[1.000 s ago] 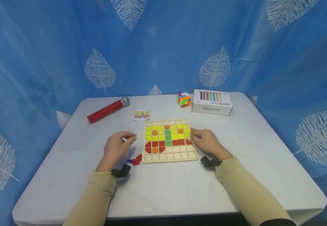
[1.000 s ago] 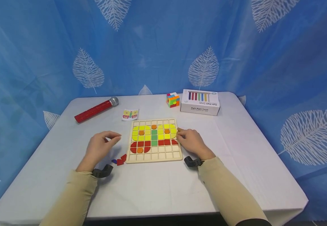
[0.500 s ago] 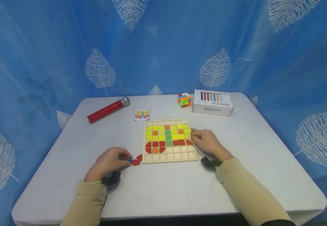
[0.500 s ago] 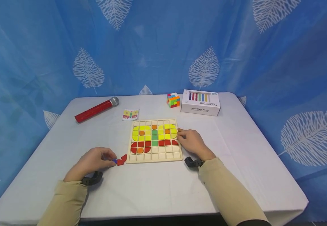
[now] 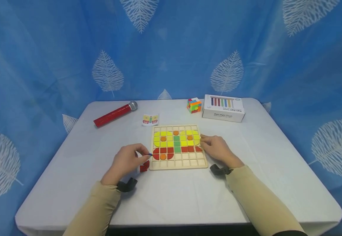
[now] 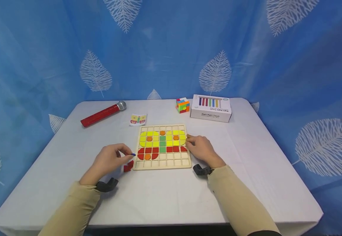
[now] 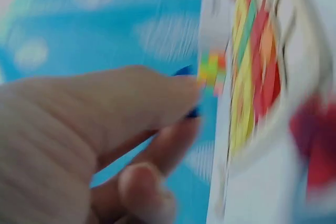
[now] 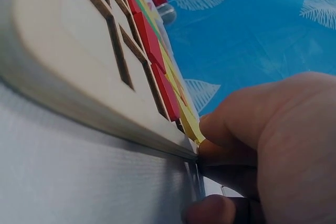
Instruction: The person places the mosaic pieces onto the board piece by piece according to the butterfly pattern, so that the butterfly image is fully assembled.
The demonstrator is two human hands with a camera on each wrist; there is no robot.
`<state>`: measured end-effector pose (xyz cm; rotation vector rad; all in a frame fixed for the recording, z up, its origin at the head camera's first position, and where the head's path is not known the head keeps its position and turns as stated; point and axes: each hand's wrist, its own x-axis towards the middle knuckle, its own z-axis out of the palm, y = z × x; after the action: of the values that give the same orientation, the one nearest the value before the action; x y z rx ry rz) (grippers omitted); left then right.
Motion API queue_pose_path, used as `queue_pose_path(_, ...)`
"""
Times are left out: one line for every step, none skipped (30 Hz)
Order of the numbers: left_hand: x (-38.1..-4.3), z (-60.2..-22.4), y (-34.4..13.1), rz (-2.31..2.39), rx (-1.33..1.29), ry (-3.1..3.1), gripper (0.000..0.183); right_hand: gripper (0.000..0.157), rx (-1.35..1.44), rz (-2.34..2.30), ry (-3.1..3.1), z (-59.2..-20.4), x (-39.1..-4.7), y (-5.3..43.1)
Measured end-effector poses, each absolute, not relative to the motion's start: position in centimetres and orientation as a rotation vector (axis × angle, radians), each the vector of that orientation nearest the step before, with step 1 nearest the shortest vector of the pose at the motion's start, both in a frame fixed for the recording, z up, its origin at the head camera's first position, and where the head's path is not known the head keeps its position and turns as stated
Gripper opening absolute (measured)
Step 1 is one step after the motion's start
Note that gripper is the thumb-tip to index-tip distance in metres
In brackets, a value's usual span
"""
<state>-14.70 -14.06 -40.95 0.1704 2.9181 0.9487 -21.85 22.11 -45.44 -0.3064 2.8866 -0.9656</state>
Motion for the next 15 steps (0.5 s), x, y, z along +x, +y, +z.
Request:
queue_pose_path(-14.9,-40.7,-12.9,0.941,0.219,2.93,0.013,0.041,-0.302,-0.968,2.883,-45.5,-21.8,22.2)
queue_pose_path(-15.0,-40.6,-11.7,0.927,0.271,2.946,0.012,0.041,-0.301,-0.971,2.879,-45.5,-21.8,22.4)
queue_pose_path(-15.2,-40.5,-10.6,0.909,0.329,2.961,0.012,0.042,-0.302,-0.974,2.878,-45.4,-21.9,22.5)
queue_pose_path(-15.4,-40.5,-9.5,0.882,0.385,2.978,0.012,0.042,-0.304,-0.976,2.877,-45.4,-21.9,22.5)
queue_pose_path(-15.6,-40.6,-8.4,0.847,0.432,2.995,0.011,0.042,-0.306,-0.981,2.877,-45.4,-21.9,22.6)
queue_pose_path(-15.8,-40.7,-7.4,0.81,0.472,3.011,0.011,0.042,-0.307,-0.985,2.879,-45.4,-21.9,22.7)
queue_pose_path(-16.1,-40.8,-6.5,0.775,0.511,3.028,0.009,0.042,-0.315,-0.992,2.882,-45.4,-21.9,22.7)
queue_pose_path(-16.3,-41.1,-5.7,0.733,0.545,3.046,0.008,0.042,-0.32,-0.998,2.881,-45.3,-21.9,22.7)
queue_pose_path(-16.5,-41.4,-5.0,0.7,0.571,3.056,0.007,0.041,-0.331,-1.005,2.88,-45.3,-21.9,22.7)
queue_pose_path(-16.6,-41.8,-4.5,0.661,0.586,3.074,0.006,0.041,-0.339,-1.011,2.877,-45.3,-21.9,22.7)
queue_pose_path(-16.6,-42.1,-4.0,0.62,0.595,3.091,0.005,0.041,-0.348,-1.017,2.875,-45.3,-21.9,22.6)
queue_pose_path(-16.7,-42.5,-3.7,0.583,0.609,3.106,0.005,0.04,-0.356,-1.019,2.875,-45.3,-21.8,22.6)
queue_pose_path(-16.6,-42.8,-3.4,0.558,0.619,3.118,0.005,0.04,-0.364,-1.014,2.878,-45.3,-21.8,22.6)
queue_pose_path(-16.6,-43.0,-3.2,0.531,0.626,3.129,0.004,0.04,-0.356,-1.011,2.879,-45.3,-21.7,22.7)
queue_pose_path(-16.5,-43.2,-3.0,0.506,0.633,3.144,0.004,0.04,-0.351,-1.008,2.884,-45.2,-21.7,22.7)
